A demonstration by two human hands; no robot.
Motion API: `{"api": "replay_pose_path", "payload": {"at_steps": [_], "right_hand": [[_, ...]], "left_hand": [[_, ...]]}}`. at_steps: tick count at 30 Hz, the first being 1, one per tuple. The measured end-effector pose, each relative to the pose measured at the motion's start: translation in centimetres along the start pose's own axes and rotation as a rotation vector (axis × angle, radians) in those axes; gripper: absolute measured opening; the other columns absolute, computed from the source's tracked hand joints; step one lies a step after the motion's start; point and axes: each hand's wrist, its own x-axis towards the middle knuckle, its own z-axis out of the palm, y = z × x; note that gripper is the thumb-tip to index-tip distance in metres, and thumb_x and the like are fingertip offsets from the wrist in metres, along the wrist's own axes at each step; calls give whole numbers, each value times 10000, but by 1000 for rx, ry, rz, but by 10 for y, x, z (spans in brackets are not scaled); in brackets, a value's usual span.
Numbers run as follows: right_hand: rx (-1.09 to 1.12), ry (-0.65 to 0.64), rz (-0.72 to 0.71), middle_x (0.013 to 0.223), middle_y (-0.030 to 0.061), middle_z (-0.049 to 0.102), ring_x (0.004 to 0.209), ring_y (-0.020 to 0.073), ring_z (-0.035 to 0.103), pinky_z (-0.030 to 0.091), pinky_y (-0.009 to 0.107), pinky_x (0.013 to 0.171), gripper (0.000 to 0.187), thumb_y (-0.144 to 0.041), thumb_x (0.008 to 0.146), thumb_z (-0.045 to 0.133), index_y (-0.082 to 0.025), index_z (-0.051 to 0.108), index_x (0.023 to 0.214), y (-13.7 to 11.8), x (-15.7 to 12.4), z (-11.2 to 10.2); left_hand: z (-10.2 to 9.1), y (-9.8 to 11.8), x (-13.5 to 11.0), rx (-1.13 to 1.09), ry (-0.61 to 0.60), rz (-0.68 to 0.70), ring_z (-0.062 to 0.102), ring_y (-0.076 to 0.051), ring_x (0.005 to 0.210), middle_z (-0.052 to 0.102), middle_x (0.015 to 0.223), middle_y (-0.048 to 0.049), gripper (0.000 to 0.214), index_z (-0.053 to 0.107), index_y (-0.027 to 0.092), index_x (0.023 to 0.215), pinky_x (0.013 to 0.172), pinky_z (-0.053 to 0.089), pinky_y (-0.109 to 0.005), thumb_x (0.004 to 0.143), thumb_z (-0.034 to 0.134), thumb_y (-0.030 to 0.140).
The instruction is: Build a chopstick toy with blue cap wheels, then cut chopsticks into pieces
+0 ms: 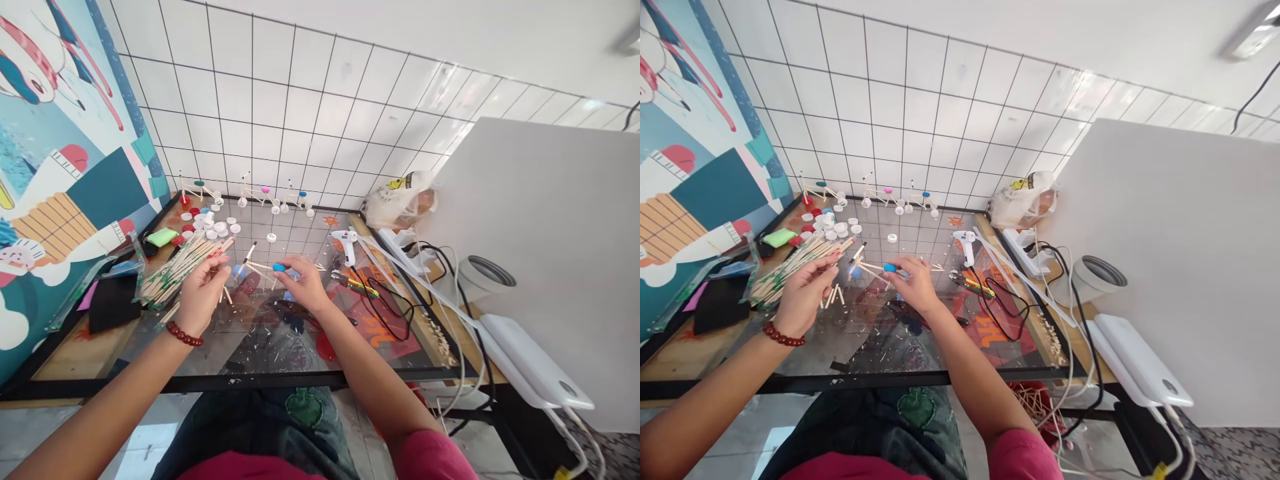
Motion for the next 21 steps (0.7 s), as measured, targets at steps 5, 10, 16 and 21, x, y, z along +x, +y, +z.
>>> {"api": "replay_pose_path", "payload": {"at_steps": [5,10,16,21], "right_hand": [[-20,-29,-19,998,58,755,1000,231,686,482,391,920,166,-373,884,707,-245,738,985,3,4,-3],[-47,-36,-17,1053,57,759,1018,243,691,444,428,973,246,-393,848,747,-249,726,1046,6,3,-4],[-60,-64,53,1075,52,768,976,244,707,390,474,1034,371,-436,814,772,-265,700,1136,4,2,-6],[-32,-71,92,1002,33,781,946,231,715,304,521,1110,237,-432,890,675,-276,732,1058,0,1,-9]], "left_hand": [[5,-21,24,299,-232,207,642,-265,1068,667,1240,-107,504,698,188,1150,902,542,-400,703,774,409],[12,-35,26,367,-266,314,634,-291,1129,660,1280,-122,519,668,183,1218,1016,497,-469,748,736,391],[9,-42,27,371,-205,323,589,-303,1254,619,1371,-140,533,640,185,1265,1091,453,-476,773,721,371],[8,-38,23,391,-171,392,591,-298,1251,640,1336,-137,469,652,183,1234,1069,476,-470,807,695,372]]}}
